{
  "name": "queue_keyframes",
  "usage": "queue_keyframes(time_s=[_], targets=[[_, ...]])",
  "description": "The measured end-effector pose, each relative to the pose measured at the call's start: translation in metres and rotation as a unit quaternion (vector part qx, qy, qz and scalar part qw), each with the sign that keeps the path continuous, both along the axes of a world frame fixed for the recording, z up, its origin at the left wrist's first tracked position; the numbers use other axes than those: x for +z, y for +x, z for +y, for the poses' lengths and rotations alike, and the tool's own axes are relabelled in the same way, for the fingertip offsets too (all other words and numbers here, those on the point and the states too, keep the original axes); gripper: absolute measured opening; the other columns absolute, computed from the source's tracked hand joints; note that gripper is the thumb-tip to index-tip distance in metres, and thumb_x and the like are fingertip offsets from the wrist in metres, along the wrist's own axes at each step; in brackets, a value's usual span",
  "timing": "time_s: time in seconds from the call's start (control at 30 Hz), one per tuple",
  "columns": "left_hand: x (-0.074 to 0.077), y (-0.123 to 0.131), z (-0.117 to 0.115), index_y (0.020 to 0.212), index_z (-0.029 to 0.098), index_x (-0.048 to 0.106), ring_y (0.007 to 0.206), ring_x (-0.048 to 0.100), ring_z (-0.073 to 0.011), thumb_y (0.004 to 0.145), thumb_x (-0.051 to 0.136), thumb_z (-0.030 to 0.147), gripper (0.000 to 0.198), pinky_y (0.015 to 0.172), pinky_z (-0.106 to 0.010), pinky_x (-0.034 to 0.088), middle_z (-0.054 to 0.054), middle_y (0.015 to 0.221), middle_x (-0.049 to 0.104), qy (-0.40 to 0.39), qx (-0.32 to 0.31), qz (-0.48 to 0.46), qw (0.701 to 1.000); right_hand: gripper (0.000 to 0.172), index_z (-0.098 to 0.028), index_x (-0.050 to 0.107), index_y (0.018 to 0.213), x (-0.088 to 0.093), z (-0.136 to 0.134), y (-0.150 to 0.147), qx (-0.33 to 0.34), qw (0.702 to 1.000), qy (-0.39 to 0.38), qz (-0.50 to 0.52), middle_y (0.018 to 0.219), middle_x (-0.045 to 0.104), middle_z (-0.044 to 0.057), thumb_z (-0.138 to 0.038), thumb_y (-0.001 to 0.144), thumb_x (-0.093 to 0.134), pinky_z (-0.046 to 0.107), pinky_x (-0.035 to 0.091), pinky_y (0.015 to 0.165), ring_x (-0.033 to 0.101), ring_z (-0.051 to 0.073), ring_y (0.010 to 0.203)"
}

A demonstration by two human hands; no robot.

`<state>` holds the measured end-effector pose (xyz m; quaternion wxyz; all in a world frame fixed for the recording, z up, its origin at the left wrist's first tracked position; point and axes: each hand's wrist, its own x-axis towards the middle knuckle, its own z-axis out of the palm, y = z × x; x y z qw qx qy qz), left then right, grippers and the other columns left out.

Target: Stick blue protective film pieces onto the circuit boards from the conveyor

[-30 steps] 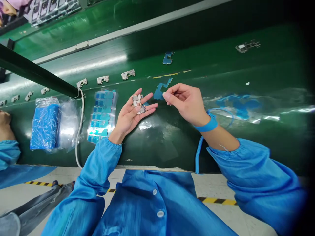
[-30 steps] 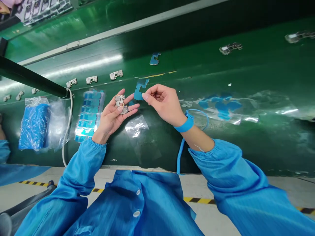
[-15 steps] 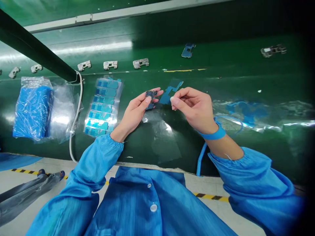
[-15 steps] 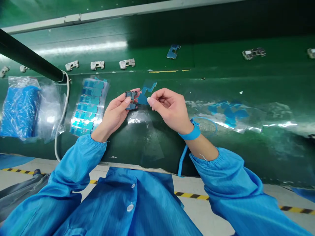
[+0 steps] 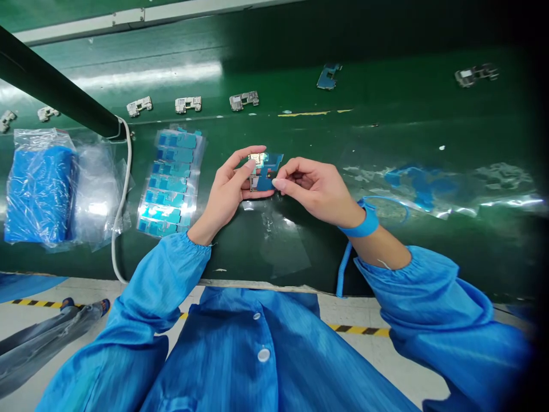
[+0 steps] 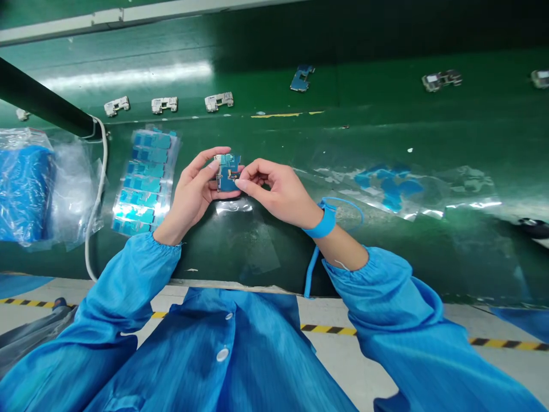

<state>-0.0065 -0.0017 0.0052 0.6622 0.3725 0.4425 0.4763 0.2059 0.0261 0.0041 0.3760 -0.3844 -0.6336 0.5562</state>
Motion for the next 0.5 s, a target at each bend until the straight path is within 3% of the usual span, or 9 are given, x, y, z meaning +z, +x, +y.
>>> queue_keyframes(time_s=[0.13, 0.3, 0.5], targets=[[0.0039, 0.0018, -0.0024, 0.143, 0.029, 0.067, 0.103, 0.086, -0.0222, 0.108, 0.060, 0.056, 0.045, 0.086, -0.037, 0.075, -0.005, 0.126, 0.082, 0.004, -0.019, 0.008, 1.000, 0.038, -0.024, 0.072, 0.086, 0.0011, -0.0017, 0.0006, 0.003, 1.000, 0.008, -0.021, 0.084, 0.071, 0.002, -0.057, 0.091, 0.090, 0.035, 0.055, 0.074, 0.061, 0.019, 0.076], [0.0020, 0.0033, -0.0041, 0.146, 0.028, 0.064, 0.106, 0.086, -0.0234, 0.110, 0.054, 0.061, 0.050, 0.088, -0.038, 0.075, -0.004, 0.122, 0.083, 0.010, -0.033, 0.020, 0.999, 0.033, -0.024, 0.073, 0.088, 0.0007, -0.0035, 0.0026, 0.006, 0.999, 0.013, -0.042, 0.086, 0.072, 0.002, -0.053, 0.095, 0.087, 0.035, 0.051, 0.071, 0.059, 0.017, 0.074], [0.0019, 0.0043, -0.0061, 0.148, 0.029, 0.062, 0.111, 0.086, -0.0258, 0.111, 0.049, 0.063, 0.052, 0.091, -0.040, 0.075, -0.004, 0.124, 0.083, 0.018, -0.041, 0.033, 0.998, 0.039, -0.025, 0.074, 0.087, -0.0007, -0.0040, 0.0031, 0.003, 0.999, 0.005, -0.050, 0.087, 0.073, 0.002, -0.061, 0.093, 0.090, 0.036, 0.053, 0.071, 0.059, 0.018, 0.074]])
